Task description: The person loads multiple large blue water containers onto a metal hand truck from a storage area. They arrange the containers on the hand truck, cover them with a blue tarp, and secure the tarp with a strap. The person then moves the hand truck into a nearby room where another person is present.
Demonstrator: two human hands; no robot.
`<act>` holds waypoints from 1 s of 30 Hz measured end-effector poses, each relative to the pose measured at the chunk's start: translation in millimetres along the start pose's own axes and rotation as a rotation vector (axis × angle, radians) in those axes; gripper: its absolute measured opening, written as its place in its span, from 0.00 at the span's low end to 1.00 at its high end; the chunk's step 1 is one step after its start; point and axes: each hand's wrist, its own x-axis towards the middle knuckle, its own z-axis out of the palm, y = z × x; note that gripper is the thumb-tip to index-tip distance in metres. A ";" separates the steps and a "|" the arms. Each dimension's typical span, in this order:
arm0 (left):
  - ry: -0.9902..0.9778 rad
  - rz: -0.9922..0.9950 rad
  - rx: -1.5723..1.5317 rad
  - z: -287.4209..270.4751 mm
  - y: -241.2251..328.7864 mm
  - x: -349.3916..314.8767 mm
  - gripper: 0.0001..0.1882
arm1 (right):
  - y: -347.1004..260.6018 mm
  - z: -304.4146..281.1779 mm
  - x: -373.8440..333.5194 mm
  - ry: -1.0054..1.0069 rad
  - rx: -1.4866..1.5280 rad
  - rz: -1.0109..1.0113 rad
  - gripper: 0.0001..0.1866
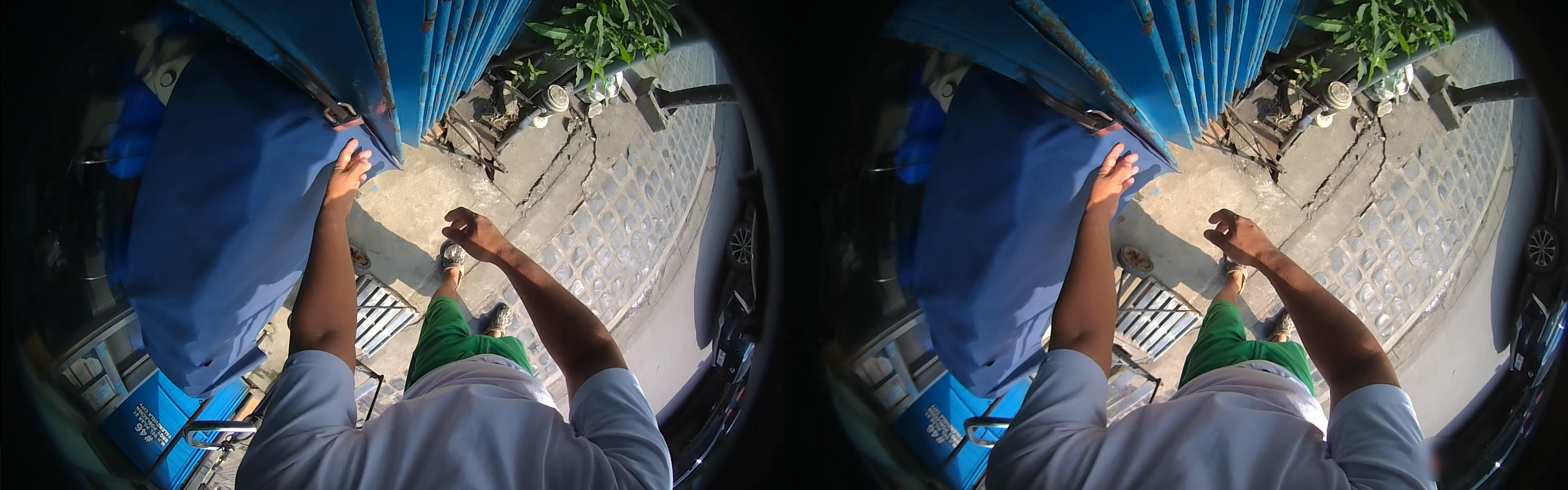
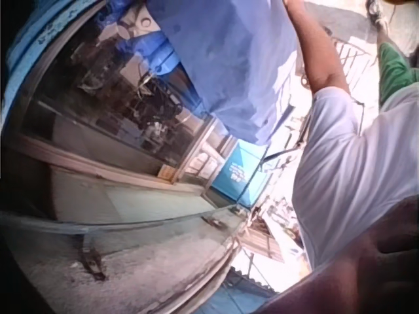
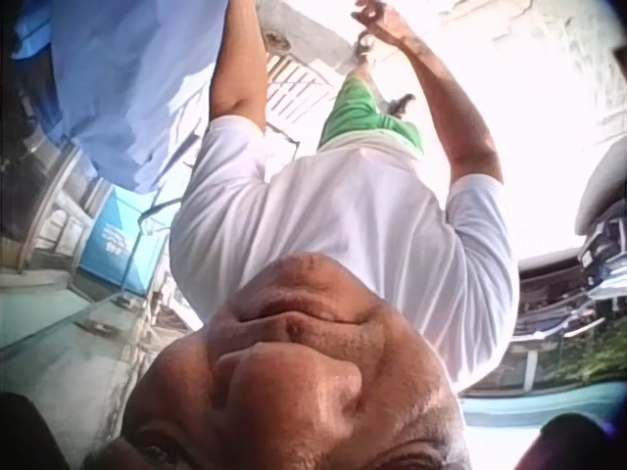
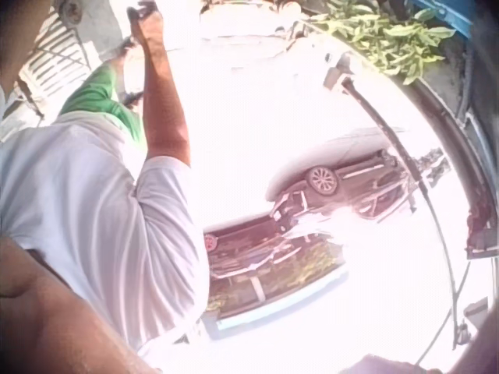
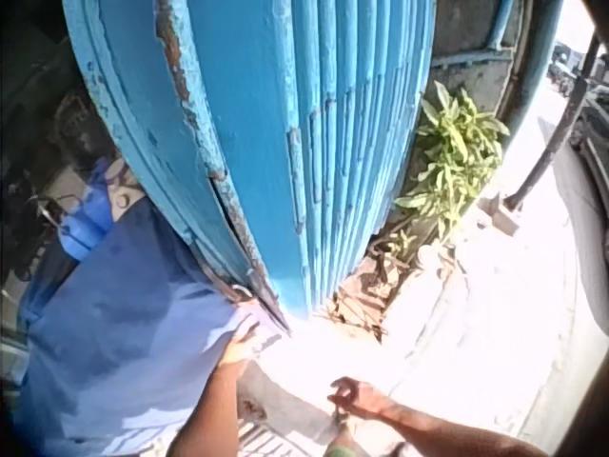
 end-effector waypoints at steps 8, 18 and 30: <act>0.019 -0.015 0.144 -11.9 -67.7 2.5 0.25 | 188.1 -20.7 -178.9 -0.199 -0.616 0.572 0.29; -0.100 -0.493 0.495 47.4 -129.4 -85.3 0.31 | 237.1 -6.5 -199.5 0.100 -0.303 0.401 0.16; 0.149 -0.100 0.668 59.3 -152.1 -299.9 0.18 | 210.3 -75.8 -241.1 0.057 -0.383 0.072 0.20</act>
